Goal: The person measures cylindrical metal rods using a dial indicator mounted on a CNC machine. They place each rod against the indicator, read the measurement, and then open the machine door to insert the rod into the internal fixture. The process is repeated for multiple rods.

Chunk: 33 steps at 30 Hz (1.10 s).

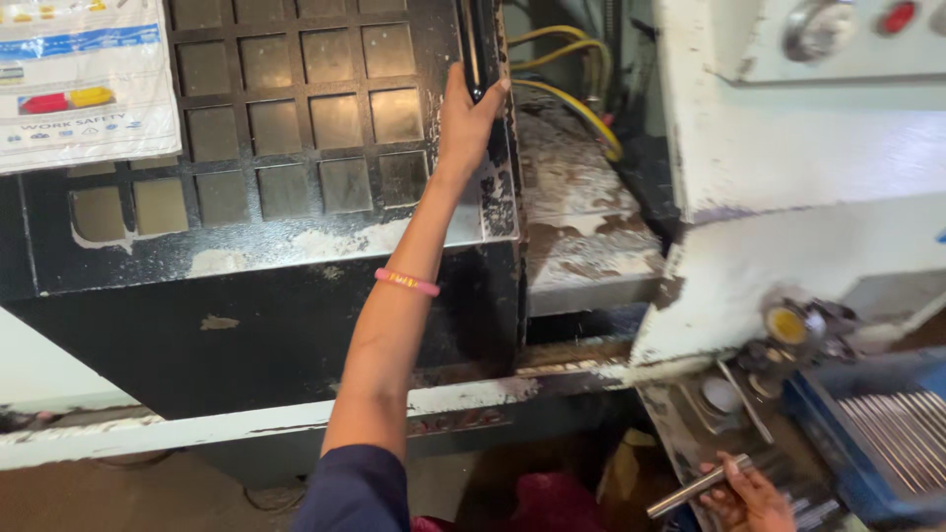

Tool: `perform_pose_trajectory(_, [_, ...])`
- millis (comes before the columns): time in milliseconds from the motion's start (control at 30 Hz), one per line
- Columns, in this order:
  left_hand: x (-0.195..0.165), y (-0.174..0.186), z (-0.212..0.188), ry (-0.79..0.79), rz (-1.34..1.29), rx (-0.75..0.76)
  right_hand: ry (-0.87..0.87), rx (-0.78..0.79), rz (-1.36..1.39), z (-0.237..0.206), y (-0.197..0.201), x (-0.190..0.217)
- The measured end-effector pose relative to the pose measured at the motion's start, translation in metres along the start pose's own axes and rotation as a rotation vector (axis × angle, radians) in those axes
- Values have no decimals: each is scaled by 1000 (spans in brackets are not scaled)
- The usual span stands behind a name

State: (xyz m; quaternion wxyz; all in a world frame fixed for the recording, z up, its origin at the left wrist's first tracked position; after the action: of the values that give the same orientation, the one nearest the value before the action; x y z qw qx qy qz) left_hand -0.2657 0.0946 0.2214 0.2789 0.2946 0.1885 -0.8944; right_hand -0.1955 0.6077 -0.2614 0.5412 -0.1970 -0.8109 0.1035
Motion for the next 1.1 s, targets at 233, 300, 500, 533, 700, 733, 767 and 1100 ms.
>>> perform_pose_trajectory(233, [4, -6, -3, -38, -124, -15, -463, 246, 75, 88, -107, -59])
perform_pose_trajectory(300, [7, -8, -5, -25, -142, -24, -556, 339, 9, 106, -138, -66])
perform_pose_trajectory(500, [9, -5, -8, 4, -40, -93, -703, 574, -219, 126, -239, -69])
perform_pose_trajectory(533, [7, -6, -8, 8, -26, -107, -705, 606, -258, 128, -253, -63])
perform_pose_trajectory(700, [-1, -3, -12, 65, 76, -216, -724, 752, -380, 145, -291, 8])
perform_pose_trajectory(733, [-1, -2, -12, 86, 111, -243, -727, 786, -388, 149, -298, 26])
perform_pose_trajectory(767, [-1, 0, -12, 107, 147, -266, -726, 820, -373, 155, -308, 44])
perform_pose_trajectory(1100, [-8, 5, -15, 39, 391, -430, -343, 774, -3, 189, -476, 182])
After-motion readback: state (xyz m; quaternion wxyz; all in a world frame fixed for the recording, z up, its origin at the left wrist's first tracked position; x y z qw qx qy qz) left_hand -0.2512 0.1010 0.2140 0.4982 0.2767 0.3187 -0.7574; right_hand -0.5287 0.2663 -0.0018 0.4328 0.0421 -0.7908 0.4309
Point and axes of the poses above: each hand's wrist, its own z-axis towards the middle knuckle, its own y-axis out of the back of the hand, x = y × z, the point moved 8 cm from there along z, towards the middle knuckle, and after that the axes turned 9 degrees about -x, right-handed, at the moved point
